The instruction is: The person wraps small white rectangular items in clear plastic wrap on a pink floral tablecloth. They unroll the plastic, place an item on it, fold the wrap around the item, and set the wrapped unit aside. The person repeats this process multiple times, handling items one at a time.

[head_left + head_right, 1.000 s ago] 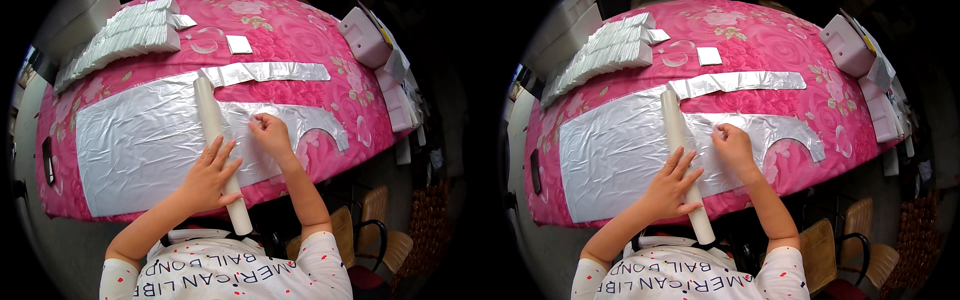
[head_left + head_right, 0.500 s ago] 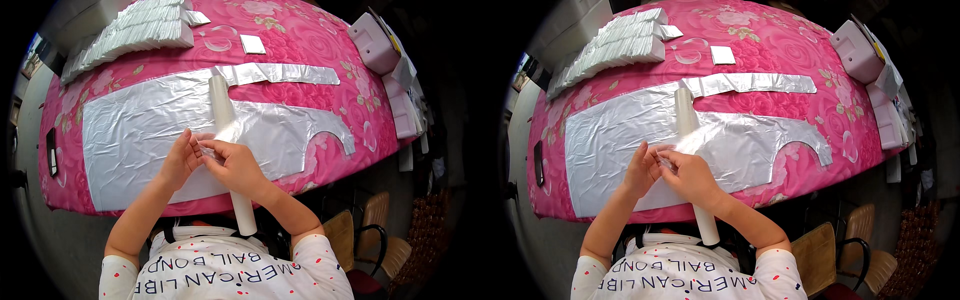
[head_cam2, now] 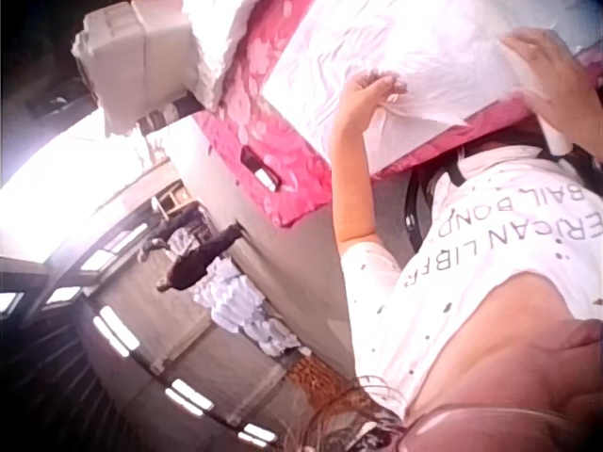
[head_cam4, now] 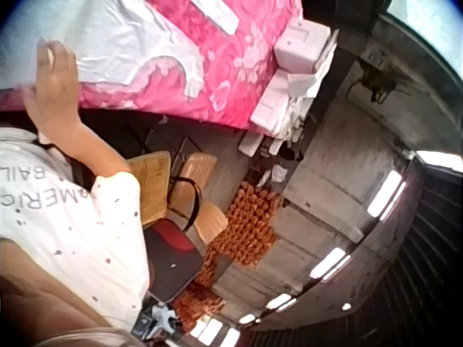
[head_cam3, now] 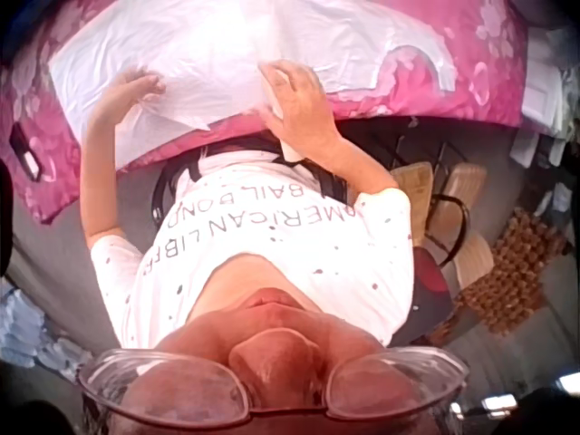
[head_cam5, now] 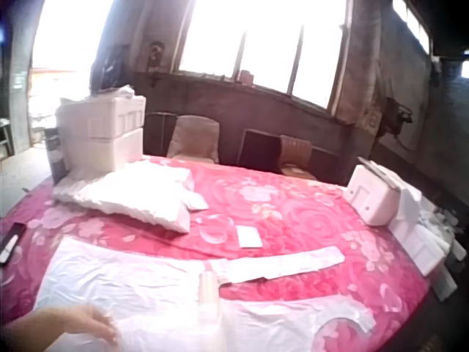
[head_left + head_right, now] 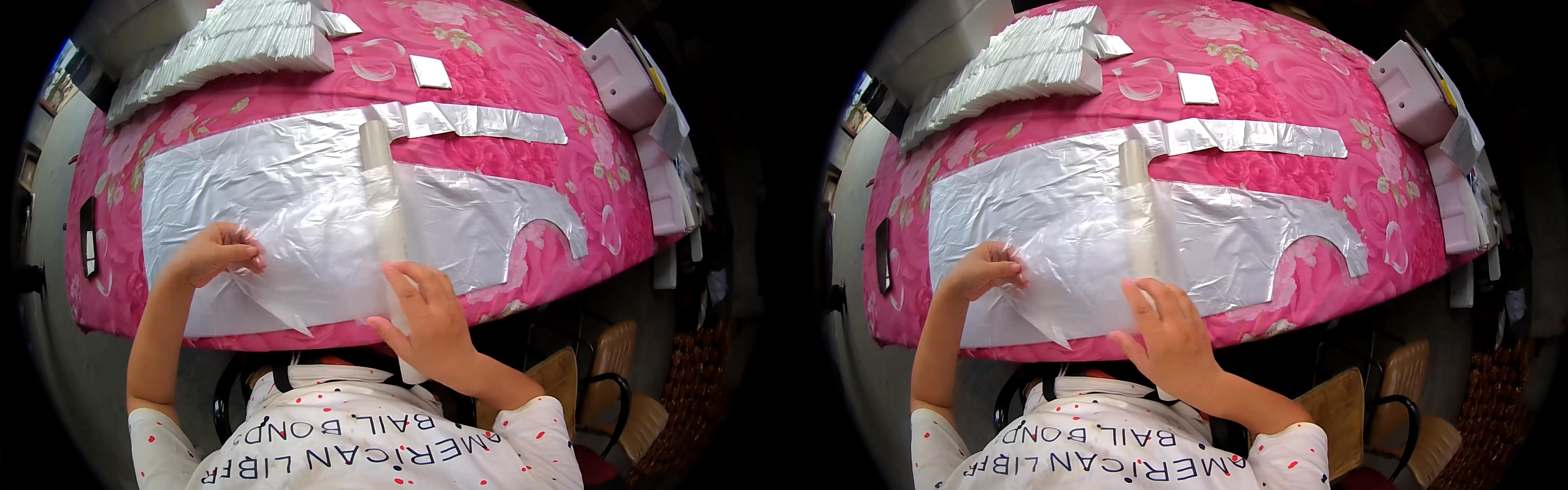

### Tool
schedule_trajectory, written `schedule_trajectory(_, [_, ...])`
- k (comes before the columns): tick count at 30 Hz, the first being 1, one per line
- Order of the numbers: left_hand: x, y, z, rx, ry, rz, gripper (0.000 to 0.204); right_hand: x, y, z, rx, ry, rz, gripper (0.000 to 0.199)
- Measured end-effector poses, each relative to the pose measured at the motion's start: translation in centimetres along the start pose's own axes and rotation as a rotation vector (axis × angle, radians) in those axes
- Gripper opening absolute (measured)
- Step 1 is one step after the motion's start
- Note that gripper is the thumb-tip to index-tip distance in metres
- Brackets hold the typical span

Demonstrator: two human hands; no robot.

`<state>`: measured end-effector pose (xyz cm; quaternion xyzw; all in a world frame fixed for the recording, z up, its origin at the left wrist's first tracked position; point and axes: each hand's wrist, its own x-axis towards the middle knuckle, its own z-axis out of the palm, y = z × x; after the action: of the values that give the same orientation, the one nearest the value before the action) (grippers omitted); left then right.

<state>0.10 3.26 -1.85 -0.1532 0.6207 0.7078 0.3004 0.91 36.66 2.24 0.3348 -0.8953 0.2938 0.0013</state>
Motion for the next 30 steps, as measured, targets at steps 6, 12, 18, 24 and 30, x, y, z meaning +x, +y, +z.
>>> schedule_trajectory(6, [-3.7, -0.3, -4.5, 0.216, 0.215, -0.086, 0.015, -3.4, 0.9, -0.7, -0.017, -0.264, 0.467, 0.057])
schedule_trajectory(12, [-8.3, 0.1, -8.1, 0.817, 0.534, -0.001, 0.022, -4.0, 0.7, 0.8, 0.128, -0.481, 0.536, 0.053])
schedule_trajectory(18, [-5.0, 3.6, 3.0, 1.256, 0.883, 0.618, 0.028, -4.0, 1.3, 0.4, 0.188, -0.435, 0.603, 0.045])
schedule_trajectory(24, [5.2, -2.4, 14.3, 1.038, 0.406, 0.861, 0.052, -4.3, 1.9, 0.5, 0.252, -0.457, 0.578, 0.042])
schedule_trajectory(30, [7.4, -3.5, 16.0, 1.278, 0.454, 0.743, 0.061, -4.1, 3.9, -0.3, 0.394, -0.577, 0.545, 0.058])
